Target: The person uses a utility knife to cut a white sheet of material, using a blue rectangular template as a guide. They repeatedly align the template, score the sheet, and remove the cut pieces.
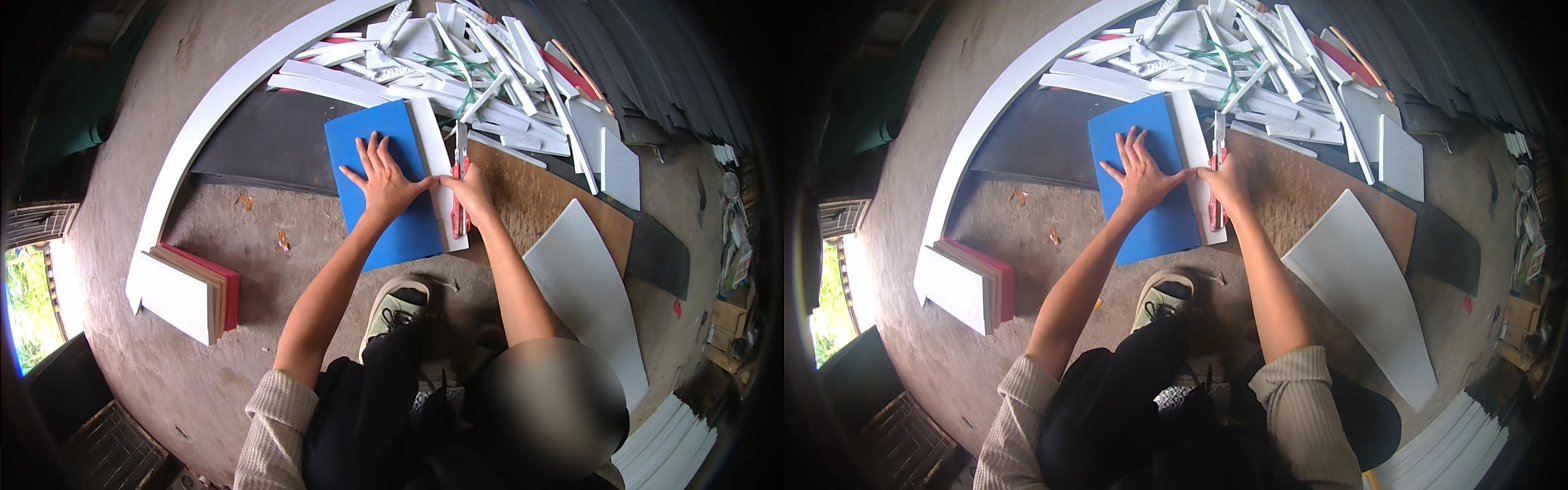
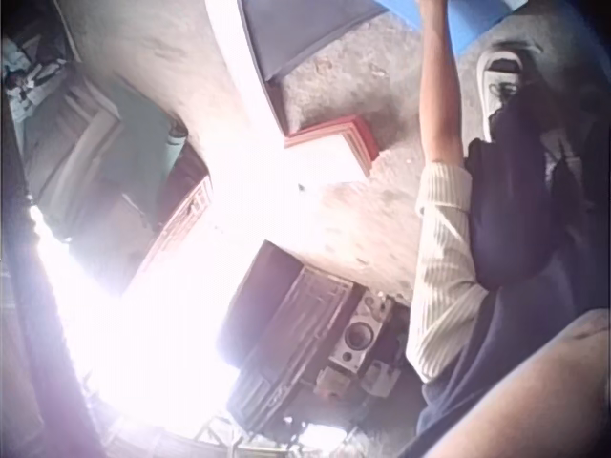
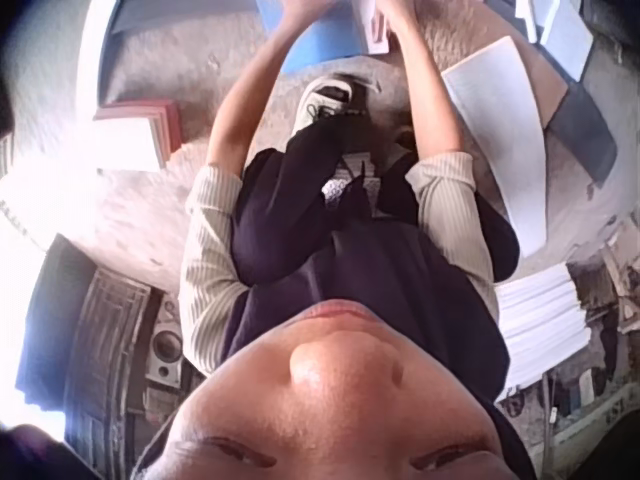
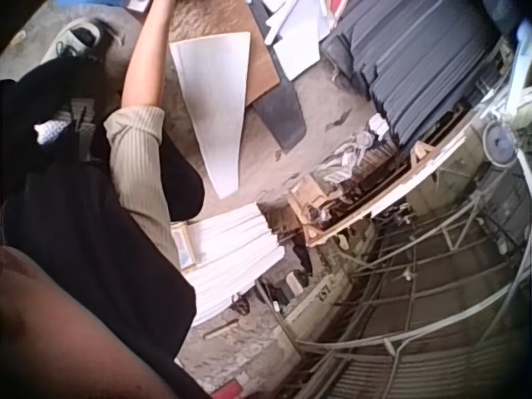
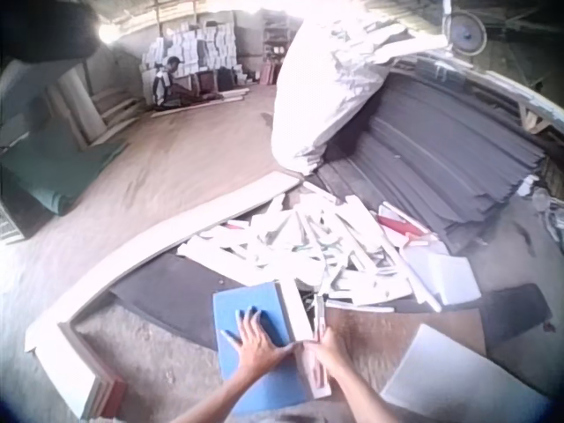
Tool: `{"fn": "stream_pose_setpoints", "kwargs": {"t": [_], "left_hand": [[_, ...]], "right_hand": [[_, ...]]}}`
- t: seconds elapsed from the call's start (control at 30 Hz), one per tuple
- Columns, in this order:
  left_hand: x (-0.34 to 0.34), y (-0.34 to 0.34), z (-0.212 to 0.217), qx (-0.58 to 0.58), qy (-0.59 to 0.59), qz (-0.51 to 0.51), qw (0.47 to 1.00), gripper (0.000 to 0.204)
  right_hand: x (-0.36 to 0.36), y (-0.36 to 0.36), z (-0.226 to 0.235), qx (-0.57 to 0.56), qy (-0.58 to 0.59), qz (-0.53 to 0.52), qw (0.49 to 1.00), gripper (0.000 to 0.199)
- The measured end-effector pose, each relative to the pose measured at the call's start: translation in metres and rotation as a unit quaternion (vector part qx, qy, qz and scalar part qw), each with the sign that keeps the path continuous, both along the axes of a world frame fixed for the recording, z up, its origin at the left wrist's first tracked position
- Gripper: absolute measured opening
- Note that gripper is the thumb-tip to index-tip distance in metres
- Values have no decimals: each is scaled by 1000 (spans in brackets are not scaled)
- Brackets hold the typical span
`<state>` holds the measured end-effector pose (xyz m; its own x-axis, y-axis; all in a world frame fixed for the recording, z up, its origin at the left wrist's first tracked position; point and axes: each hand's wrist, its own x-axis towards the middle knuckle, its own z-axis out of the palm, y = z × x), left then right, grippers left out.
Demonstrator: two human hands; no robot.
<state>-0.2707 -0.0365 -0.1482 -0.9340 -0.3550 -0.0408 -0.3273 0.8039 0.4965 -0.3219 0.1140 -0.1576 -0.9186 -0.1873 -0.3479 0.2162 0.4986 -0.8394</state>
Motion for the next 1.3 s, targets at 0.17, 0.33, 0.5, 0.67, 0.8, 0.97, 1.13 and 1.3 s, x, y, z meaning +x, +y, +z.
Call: {"fn": "stream_pose_setpoints", "kwargs": {"t": [0.17, 0.33, 0.5, 0.67, 0.8, 0.97, 1.13, 1.3], "left_hand": [[-3, -10, 15, 43, 29, -4, 999, 97], [12, -42, 16, -14, 20, 25, 999, 79], [-16, -50, 71, -52, 122, 2, 991, 71], [-57, -30, 198, -24, 247, -212, 945, 66], [-60, -37, 266, 15, 266, -283, 921, 41], [-24, 30, 274, -120, 220, -317, 915, 38], [-8, 54, 232, -222, 246, -295, 896, 28], [-4, 66, 211, -285, 239, -305, 877, 20]], "right_hand": [[2, -5, 27, -45, 11, -69, 997, 30], [11, 5, 79, -27, 74, -100, 992, 27], [11, 33, 138, -54, 171, -84, 980, 28], [7, 81, 195, -67, 279, -53, 956, 30], [11, 95, 231, 23, 315, -7, 949, 37], [20, 131, 232, 57, 291, -66, 953, 32], [49, 120, 227, 148, 239, 8, 960, 28], [73, 91, 250, 216, 264, 22, 940, 28]]}}
